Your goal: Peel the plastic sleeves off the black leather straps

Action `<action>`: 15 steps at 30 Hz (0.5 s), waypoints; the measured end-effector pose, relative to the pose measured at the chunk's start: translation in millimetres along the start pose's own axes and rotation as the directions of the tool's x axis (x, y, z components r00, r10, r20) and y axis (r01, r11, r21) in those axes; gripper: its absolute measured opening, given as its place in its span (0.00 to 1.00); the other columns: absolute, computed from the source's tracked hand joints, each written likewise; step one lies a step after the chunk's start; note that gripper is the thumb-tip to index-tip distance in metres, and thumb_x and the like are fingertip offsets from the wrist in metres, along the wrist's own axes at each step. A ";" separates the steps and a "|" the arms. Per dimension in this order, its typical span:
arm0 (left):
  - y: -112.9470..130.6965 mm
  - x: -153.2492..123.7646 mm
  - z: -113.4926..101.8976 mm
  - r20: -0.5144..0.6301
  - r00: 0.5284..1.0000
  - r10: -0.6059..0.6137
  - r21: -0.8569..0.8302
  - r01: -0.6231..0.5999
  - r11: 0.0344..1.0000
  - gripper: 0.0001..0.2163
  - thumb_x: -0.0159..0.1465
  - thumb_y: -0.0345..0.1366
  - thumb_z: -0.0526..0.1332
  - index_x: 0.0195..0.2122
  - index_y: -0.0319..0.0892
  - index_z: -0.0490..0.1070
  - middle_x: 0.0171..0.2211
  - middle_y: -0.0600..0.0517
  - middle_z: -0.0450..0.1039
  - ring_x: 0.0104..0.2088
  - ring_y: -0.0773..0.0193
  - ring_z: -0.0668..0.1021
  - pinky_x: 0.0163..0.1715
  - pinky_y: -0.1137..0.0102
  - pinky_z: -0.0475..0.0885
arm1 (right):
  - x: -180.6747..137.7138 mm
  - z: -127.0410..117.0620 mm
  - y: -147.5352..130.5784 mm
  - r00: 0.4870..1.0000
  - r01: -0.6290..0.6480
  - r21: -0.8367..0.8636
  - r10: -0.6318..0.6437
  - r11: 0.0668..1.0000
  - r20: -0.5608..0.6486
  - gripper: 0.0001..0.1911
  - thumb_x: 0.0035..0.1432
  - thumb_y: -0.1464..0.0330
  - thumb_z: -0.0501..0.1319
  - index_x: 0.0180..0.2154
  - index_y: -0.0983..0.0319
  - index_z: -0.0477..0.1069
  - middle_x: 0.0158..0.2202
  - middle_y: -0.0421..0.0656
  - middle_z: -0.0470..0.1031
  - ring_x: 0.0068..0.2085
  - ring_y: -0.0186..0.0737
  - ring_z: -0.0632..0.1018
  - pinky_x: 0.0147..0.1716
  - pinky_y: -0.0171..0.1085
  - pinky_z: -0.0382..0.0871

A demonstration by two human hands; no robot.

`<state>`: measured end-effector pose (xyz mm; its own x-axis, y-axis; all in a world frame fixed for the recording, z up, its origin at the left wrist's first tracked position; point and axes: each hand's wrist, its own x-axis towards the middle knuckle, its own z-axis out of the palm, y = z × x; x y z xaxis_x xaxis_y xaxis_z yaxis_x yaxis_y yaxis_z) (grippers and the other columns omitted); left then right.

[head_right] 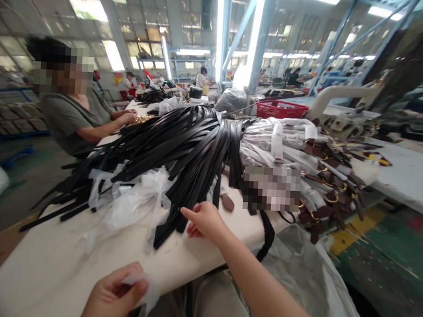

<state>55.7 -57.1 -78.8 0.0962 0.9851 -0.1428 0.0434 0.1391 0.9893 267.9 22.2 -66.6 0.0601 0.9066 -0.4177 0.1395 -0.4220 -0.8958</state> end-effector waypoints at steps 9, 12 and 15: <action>9.2 -0.7 -2.3 0.029 0.999 -0.027 -0.016 0.027 0.999 0.26 0.42 0.53 0.72 0.13 0.40 0.59 0.17 0.59 0.54 0.20 0.71 0.58 0.22 0.75 0.52 | -15.4 12.5 -7.7 0.976 0.043 0.222 -0.088 0.974 0.197 0.18 0.55 0.60 0.64 0.24 0.64 0.62 0.14 0.34 0.66 0.12 0.22 0.60 0.10 0.24 0.48; 7.9 -0.2 -1.6 0.014 0.999 -0.034 0.026 0.033 0.999 0.23 0.41 0.51 0.74 0.13 0.39 0.64 0.17 0.58 0.57 0.21 0.71 0.59 0.22 0.75 0.54 | -44.3 25.3 -12.3 0.910 0.194 0.404 -0.318 0.894 0.267 0.19 0.54 0.54 0.65 0.31 0.63 0.64 0.16 0.33 0.67 0.12 0.23 0.61 0.10 0.24 0.50; 5.1 0.4 -2.0 0.017 0.996 -0.093 0.018 0.092 0.996 0.21 0.40 0.49 0.74 0.15 0.38 0.68 0.17 0.58 0.60 0.21 0.71 0.60 0.22 0.75 0.56 | -66.7 38.1 -15.2 0.875 0.322 0.401 -0.431 0.858 0.222 0.20 0.54 0.53 0.64 0.33 0.64 0.64 0.17 0.35 0.69 0.12 0.24 0.63 0.10 0.24 0.52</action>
<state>53.9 -55.8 -73.7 0.1090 0.9660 -0.2343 0.0698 0.2277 0.9712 224.2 -32.0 -30.9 -0.2269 0.9738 -0.0126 -0.2570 -0.0724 -0.9637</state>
